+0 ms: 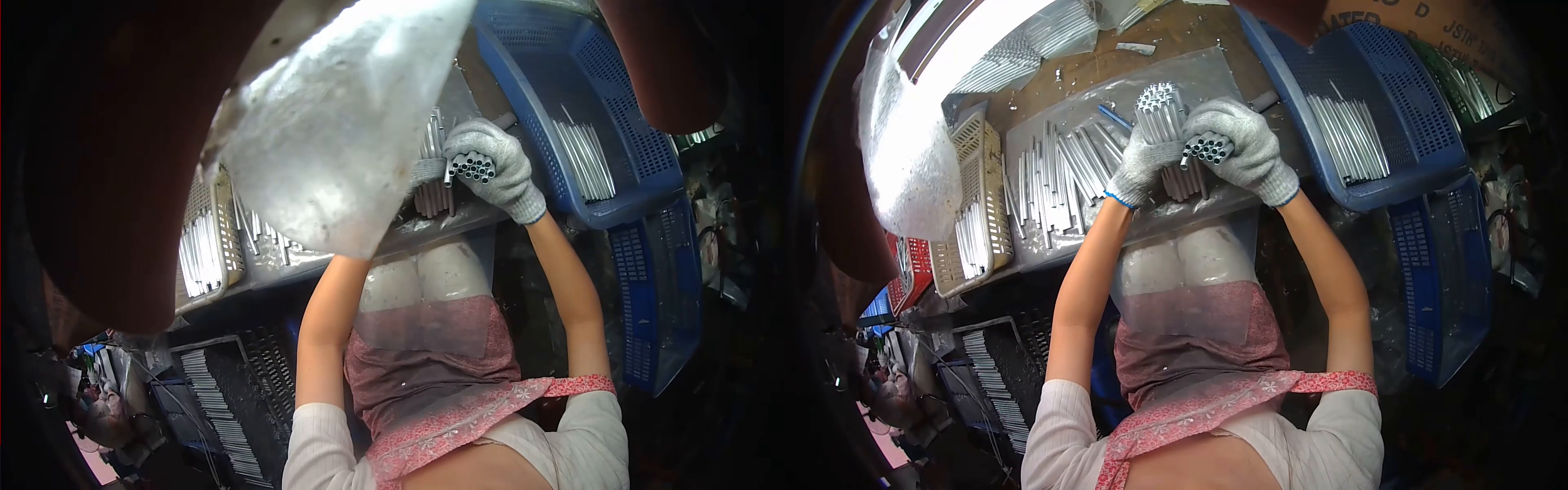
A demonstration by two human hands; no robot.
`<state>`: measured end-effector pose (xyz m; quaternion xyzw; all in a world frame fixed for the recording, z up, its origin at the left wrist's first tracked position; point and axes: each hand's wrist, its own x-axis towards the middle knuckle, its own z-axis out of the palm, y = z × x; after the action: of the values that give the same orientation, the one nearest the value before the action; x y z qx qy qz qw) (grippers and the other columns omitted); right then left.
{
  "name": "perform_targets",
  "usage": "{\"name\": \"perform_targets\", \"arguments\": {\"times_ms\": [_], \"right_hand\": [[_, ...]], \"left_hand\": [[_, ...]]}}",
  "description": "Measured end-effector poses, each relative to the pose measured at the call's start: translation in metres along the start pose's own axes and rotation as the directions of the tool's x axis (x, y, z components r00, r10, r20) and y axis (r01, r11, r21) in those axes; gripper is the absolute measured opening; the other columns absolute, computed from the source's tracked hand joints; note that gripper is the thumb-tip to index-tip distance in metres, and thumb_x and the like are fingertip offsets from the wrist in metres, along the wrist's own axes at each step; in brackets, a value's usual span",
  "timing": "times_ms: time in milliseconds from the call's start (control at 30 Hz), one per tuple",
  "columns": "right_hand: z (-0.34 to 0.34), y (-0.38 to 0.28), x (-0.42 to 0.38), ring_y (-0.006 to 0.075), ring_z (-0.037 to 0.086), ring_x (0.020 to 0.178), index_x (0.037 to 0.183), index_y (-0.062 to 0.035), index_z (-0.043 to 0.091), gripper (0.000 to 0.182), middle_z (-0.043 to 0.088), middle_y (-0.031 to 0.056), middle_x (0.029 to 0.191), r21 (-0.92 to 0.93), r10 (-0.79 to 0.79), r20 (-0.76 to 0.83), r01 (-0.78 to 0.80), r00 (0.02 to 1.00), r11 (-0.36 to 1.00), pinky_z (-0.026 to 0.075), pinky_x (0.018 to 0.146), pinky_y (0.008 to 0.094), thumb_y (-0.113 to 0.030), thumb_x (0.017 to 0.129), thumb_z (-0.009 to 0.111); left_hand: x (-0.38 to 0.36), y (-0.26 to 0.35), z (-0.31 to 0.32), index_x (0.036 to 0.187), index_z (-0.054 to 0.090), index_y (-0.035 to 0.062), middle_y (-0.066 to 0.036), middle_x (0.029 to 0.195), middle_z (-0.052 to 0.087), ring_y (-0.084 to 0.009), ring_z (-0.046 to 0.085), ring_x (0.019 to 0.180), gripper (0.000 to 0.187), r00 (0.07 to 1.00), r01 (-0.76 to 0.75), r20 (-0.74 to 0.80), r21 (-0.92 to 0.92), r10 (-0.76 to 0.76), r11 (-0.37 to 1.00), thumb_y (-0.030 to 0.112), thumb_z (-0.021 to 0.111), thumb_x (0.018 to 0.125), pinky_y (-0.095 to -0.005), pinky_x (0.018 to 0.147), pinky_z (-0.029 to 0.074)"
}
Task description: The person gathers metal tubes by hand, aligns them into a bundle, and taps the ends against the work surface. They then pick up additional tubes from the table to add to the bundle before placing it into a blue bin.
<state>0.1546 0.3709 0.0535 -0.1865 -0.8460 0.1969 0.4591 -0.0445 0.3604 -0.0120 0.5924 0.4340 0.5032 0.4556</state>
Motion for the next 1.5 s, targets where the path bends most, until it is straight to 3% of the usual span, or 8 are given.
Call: {"name": "perform_targets", "arguments": {"times_ms": [400,533,667,833,900,1000,1167,1500], "right_hand": [[0.004,0.010,-0.007,0.0203,0.065,0.094,0.094,-0.0035,0.065,0.022,0.066,0.0082,0.097,0.312,0.200,-0.118,-0.155,0.973,0.937,0.053,0.086,0.0311,0.005,0.073,0.067],[0.009,0.009,-0.013,0.0152,0.064,0.090,0.097,-0.0027,0.064,0.023,0.066,0.0060,0.097,0.539,0.396,-0.096,-0.286,0.913,0.792,0.053,0.083,0.0269,0.005,0.076,0.068],[0.015,0.013,-0.020,0.0108,0.062,0.084,0.099,-0.0027,0.064,0.023,0.065,0.0035,0.095,0.705,0.589,-0.071,-0.378,0.805,0.601,0.053,0.078,0.0239,0.006,0.078,0.066],[0.028,0.014,-0.018,0.0088,0.063,0.080,0.107,0.0002,0.062,0.024,0.065,0.0035,0.094,0.666,0.553,-0.143,-0.333,0.821,0.667,0.053,0.071,0.0219,0.000,0.083,0.065],[0.026,0.013,-0.016,0.0088,0.063,0.078,0.107,0.0009,0.062,0.025,0.065,0.0037,0.093,0.667,0.545,-0.159,-0.317,0.823,0.674,0.052,0.070,0.0217,0.000,0.083,0.065],[0.018,0.015,-0.017,0.0090,0.062,0.076,0.107,0.0010,0.063,0.027,0.066,0.0037,0.090,0.646,0.536,-0.094,-0.358,0.839,0.674,0.053,0.070,0.0217,0.001,0.081,0.065],[0.017,0.009,-0.021,0.0086,0.060,0.074,0.100,-0.0011,0.068,0.021,0.066,0.0023,0.088,0.860,0.631,0.028,-0.340,0.776,0.381,0.051,0.070,0.0225,0.001,0.080,0.065],[0.021,0.011,-0.013,0.0092,0.061,0.078,0.110,-0.0036,0.062,0.033,0.065,0.0002,0.088,0.693,0.727,-0.081,-0.486,0.682,0.533,0.051,0.073,0.0243,-0.003,0.078,0.073]], "left_hand": [[-0.008,0.038,0.029,0.112,0.061,0.0050,-0.005,0.099,0.066,-0.0164,0.065,0.087,0.040,0.981,0.073,-0.159,-0.220,-0.109,0.973,0.005,0.077,0.074,-0.0303,0.076,0.054],[-0.005,0.053,0.021,0.122,0.056,0.0018,-0.008,0.107,0.065,-0.0171,0.063,0.095,0.051,0.980,0.167,-0.059,-0.267,-0.189,0.949,0.004,0.077,0.075,-0.0330,0.085,0.053],[-0.003,0.050,0.027,0.107,0.064,0.0042,-0.005,0.095,0.067,-0.0148,0.065,0.086,0.035,0.989,0.055,-0.117,-0.305,-0.095,0.951,0.007,0.078,0.075,-0.0292,0.075,0.054],[0.005,0.046,0.023,0.106,0.066,0.0041,-0.005,0.095,0.068,-0.0139,0.064,0.086,0.033,0.996,0.027,-0.077,-0.209,-0.044,0.978,0.008,0.078,0.076,-0.0282,0.075,0.053],[0.005,0.048,0.023,0.108,0.063,0.0033,-0.003,0.099,0.066,-0.0108,0.061,0.089,0.035,0.997,0.038,-0.068,0.031,-0.036,0.999,0.005,0.076,0.076,-0.0279,0.079,0.052],[-0.007,0.055,0.026,0.107,0.065,0.0029,-0.006,0.098,0.068,-0.0151,0.065,0.088,0.033,0.993,0.046,-0.096,-0.149,-0.061,0.988,0.006,0.076,0.075,-0.0282,0.078,0.053],[-0.009,0.040,0.020,0.112,0.063,0.0035,-0.007,0.103,0.067,-0.0161,0.065,0.090,0.039,0.986,0.136,-0.059,-0.285,-0.159,0.949,0.002,0.075,0.075,-0.0300,0.080,0.054],[-0.002,0.028,0.025,0.112,0.064,0.0024,-0.006,0.101,0.069,-0.0144,0.065,0.088,0.037,0.991,0.056,-0.109,-0.193,-0.078,0.980,0.005,0.076,0.078,-0.0285,0.079,0.054]]}}
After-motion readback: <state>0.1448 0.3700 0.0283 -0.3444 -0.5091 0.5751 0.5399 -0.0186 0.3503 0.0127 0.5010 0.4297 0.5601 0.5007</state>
